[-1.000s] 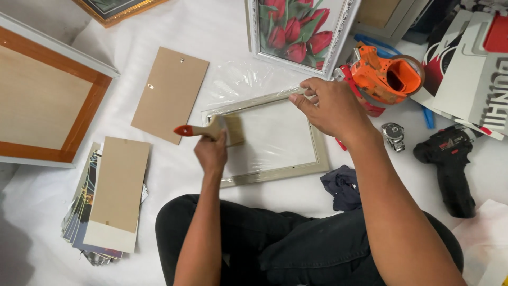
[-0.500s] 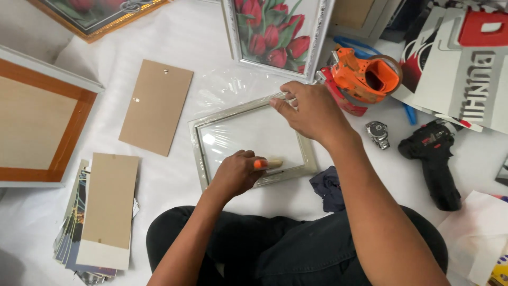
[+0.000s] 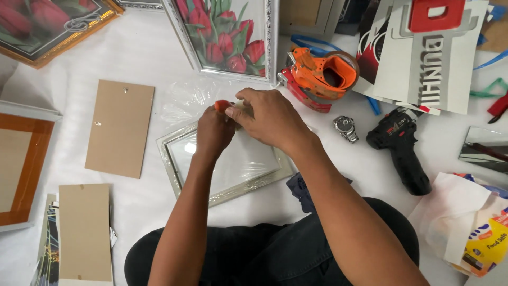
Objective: Framing a picture by opening the frame, cleaning the glass, and inserting the artwork.
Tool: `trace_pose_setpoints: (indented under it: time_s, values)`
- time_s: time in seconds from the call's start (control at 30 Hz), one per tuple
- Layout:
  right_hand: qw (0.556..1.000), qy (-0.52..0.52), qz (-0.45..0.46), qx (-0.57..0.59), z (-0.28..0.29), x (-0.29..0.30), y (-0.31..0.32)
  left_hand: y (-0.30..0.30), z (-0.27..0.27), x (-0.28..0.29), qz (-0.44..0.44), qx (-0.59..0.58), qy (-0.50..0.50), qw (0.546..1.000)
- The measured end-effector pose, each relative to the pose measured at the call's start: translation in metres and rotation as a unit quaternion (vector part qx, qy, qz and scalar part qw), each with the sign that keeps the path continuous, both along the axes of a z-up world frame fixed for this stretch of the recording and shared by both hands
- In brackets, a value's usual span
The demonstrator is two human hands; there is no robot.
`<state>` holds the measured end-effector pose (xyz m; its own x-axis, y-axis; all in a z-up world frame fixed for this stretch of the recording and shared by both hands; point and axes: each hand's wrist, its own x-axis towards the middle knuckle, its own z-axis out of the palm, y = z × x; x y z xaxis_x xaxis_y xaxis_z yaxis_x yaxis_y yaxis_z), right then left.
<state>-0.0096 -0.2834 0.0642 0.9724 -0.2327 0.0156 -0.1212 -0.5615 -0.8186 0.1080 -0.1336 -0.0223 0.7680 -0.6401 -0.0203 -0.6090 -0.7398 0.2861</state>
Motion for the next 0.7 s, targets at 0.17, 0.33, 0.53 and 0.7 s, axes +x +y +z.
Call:
trace_pose_setpoints:
  time_s: [0.17, 0.33, 0.53, 0.7]
  values:
    - [0.999, -0.042, -0.005, -0.01, -0.011, 0.002, -0.004, 0.036, -0.044, -0.031, -0.135, -0.101, -0.16, 0.973]
    - [0.997, -0.075, -0.014, -0.016, -0.002, -0.004, -0.002, 0.08, -0.061, -0.079, -0.146, -0.023, -0.021, 0.989]
    - [0.998, -0.061, -0.022, -0.003, 0.003, -0.007, 0.0, 0.078, -0.001, -0.11, -0.182, 0.025, 0.107, 0.977]
    - [0.999, -0.034, -0.017, 0.006, 0.0, -0.002, 0.001, 0.064, -0.026, -0.04, -0.141, 0.148, 0.121, 0.971]
